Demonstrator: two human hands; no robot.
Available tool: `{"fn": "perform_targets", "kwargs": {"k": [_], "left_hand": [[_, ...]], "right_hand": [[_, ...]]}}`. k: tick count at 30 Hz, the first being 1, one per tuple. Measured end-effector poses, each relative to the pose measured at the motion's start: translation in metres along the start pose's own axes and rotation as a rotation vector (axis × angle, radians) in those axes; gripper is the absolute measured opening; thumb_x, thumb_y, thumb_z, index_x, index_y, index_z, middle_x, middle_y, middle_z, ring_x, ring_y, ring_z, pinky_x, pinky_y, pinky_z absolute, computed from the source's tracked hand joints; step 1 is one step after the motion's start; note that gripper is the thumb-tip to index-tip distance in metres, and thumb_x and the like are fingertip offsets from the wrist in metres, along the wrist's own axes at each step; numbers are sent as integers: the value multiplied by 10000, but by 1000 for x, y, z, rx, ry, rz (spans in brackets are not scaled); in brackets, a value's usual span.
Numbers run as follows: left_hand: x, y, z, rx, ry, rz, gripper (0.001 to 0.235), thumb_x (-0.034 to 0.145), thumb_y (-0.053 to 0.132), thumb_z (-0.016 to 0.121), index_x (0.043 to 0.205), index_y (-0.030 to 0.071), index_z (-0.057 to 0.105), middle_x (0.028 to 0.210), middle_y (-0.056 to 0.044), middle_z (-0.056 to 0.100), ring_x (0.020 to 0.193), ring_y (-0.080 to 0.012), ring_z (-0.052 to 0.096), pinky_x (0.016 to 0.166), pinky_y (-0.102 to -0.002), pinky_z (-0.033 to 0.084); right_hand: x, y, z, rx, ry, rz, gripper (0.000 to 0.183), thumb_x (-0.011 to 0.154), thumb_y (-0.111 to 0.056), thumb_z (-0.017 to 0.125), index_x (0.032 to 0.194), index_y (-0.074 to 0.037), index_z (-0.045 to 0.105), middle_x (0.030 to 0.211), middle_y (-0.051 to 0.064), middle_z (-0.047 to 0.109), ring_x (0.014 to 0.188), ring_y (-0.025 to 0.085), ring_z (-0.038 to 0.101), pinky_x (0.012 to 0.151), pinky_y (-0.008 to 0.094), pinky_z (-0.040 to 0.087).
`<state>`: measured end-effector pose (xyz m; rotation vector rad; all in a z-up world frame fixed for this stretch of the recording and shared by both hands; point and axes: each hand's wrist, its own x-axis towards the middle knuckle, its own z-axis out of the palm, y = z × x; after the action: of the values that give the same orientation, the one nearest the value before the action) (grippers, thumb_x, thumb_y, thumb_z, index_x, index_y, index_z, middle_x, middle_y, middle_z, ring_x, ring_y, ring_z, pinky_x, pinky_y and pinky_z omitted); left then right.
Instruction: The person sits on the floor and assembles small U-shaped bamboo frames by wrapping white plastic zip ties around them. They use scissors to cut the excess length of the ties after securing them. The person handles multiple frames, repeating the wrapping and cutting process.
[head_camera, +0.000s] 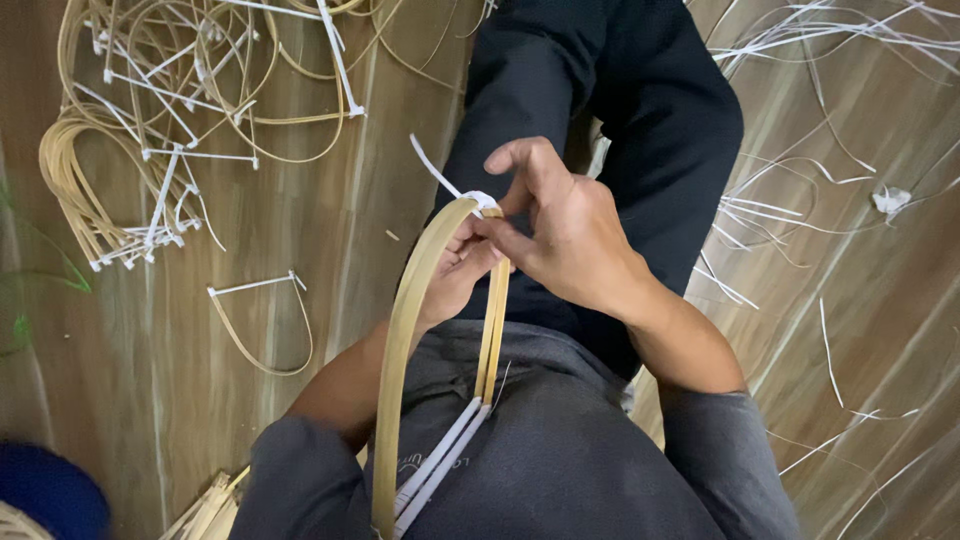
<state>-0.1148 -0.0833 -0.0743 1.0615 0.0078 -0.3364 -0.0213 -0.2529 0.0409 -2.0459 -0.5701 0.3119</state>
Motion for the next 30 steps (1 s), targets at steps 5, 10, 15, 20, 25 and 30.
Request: {"fn": "perform_targets", "kwargs": {"k": [5,10,15,20,25,30], "left_hand": [[-3,-10,-5,152,5,-15,148,1075,65,629,1216,22,639,1059,-15,632,937,-80,593,864,-240,507],[-8,-30,-15,-26,-83,-41,93,1070,78,610,1147,36,640,1093,-21,666,997,-95,626,931,-260,514],[15,-39,-11,-233,-105,-25,124,1110,51,673,992,12,670,962,-36,669,836,-86,586,743,-236,457],[4,-22,10,-302,19,-103,126,1080,168,629,1124,50,635,905,6,616,739,-61,544,637,-210,424],[28,7,17,-551,150,-61,269,1111,299,614,1005,53,622,749,-42,620,622,-125,603,545,-242,469],[67,89,-35,108,617,233,154,1096,141,641,1143,4,693,923,-72,705,789,-123,673,696,-275,553]], "right_hand": [[-4,0,8,-112,62,-64,454,860,-62,848,1198,-14,548,799,91,723,669,207,729,569,296,531],[-14,-7,15,-167,108,-14,368,903,-43,798,1190,-13,570,850,89,729,754,232,752,609,305,554],[-4,-16,15,-345,195,-67,353,844,1,774,1130,-64,577,889,140,739,692,272,727,589,340,557],[-8,-3,4,-186,56,83,575,890,-77,823,1349,12,488,858,106,732,709,224,740,593,327,564],[-7,9,-14,97,19,147,582,976,-78,771,1420,23,409,995,104,768,804,149,775,685,276,616],[-11,2,-72,271,226,99,453,1056,-9,701,1462,35,507,1150,145,734,1100,184,724,1002,309,599]]}}
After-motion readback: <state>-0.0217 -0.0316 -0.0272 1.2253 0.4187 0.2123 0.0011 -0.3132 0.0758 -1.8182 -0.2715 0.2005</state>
